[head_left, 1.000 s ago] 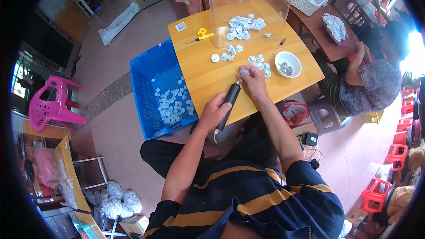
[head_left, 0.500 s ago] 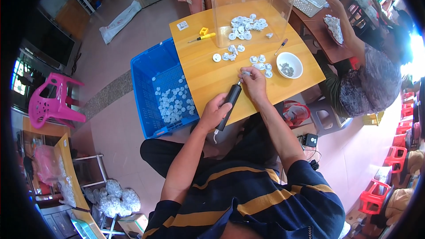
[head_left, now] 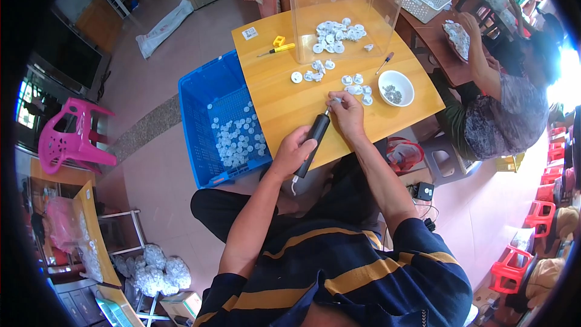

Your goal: The person picks up screws from a bowl, positions them onto plastic pieces, and fastens them using an electric screwdriver.

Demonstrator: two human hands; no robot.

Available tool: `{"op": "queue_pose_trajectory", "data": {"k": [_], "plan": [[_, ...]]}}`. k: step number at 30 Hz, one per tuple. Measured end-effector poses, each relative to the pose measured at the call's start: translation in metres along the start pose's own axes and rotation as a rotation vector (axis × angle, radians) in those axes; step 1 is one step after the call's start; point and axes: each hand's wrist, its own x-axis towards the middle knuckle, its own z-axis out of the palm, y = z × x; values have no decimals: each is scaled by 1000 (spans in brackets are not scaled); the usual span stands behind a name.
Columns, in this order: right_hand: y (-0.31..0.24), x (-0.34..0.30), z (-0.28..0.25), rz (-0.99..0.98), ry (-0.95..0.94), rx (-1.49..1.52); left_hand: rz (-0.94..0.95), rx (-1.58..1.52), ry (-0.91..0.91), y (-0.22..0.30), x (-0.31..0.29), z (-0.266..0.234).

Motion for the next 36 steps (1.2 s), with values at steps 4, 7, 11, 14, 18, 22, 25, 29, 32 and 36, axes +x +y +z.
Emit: {"op": "queue_pose_trajectory", "data": {"k": [4, 7, 11, 14, 18, 22, 25, 29, 32, 36], "plan": [[-1, 1, -2, 52, -44, -16, 9, -27, 32, 1, -1, 2], [0, 1, -2, 66, -47, -13, 11, -26, 31, 2, -1, 2], [0, 1, -1, 14, -28, 36, 5, -24, 33, 2, -1, 2], [-2, 0, 0, 25, -32, 39, 2, -35, 33, 3, -1, 2], [-5, 0, -1, 23, -48, 55, -1, -29, 33, 3, -1, 2], [-6, 0, -2, 44, -64, 78, 1, -32, 29, 3, -1, 2], [-5, 0, -3, 45, -79, 85, 8, -36, 23, 3, -1, 2], [-4, 0, -3, 47, -98, 98, 18, -38, 21, 2, -1, 2], [-2, 1, -5, 57, -103, 79, 10, -39, 20, 2, -1, 2], [-2, 2, -4, 62, -99, 94, 17, -37, 19, 0, 0, 1]]}}
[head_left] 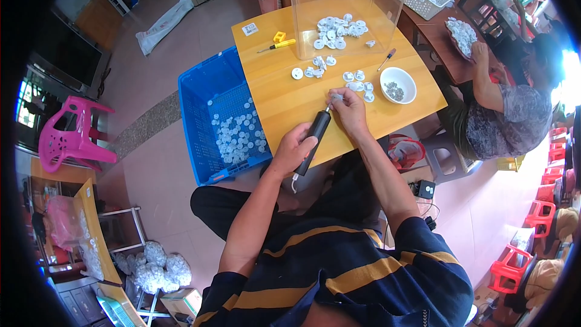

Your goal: The person picks up screws from a bowl, positions them onto plastic pieces, and fastens them using an electric screwdriver.

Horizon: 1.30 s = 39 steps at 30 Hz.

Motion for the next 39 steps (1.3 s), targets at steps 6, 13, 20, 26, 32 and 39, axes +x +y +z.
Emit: {"op": "queue_pose_trajectory", "data": {"k": [6, 13, 20, 26, 32, 39], "plan": [[-2, 0, 0, -1, -3, 15, 23, 7, 11, 1, 1, 0], [-4, -2, 0, -5, -11, 1, -1, 0, 0, 0, 0, -1], [1, 0, -1, 18, -23, 34, -1, -13, -26, -4, 2, -5], [1, -4, 1, -15, -12, 115, -92, -80, -121, 7, 0, -19], [-8, -12, -9, -55, 100, -221, -14, -80, -116, 2, -3, -13], [-41, -37, -18, -696, 78, -1078, 41, -155, -29, 4, -8, -9]]}}
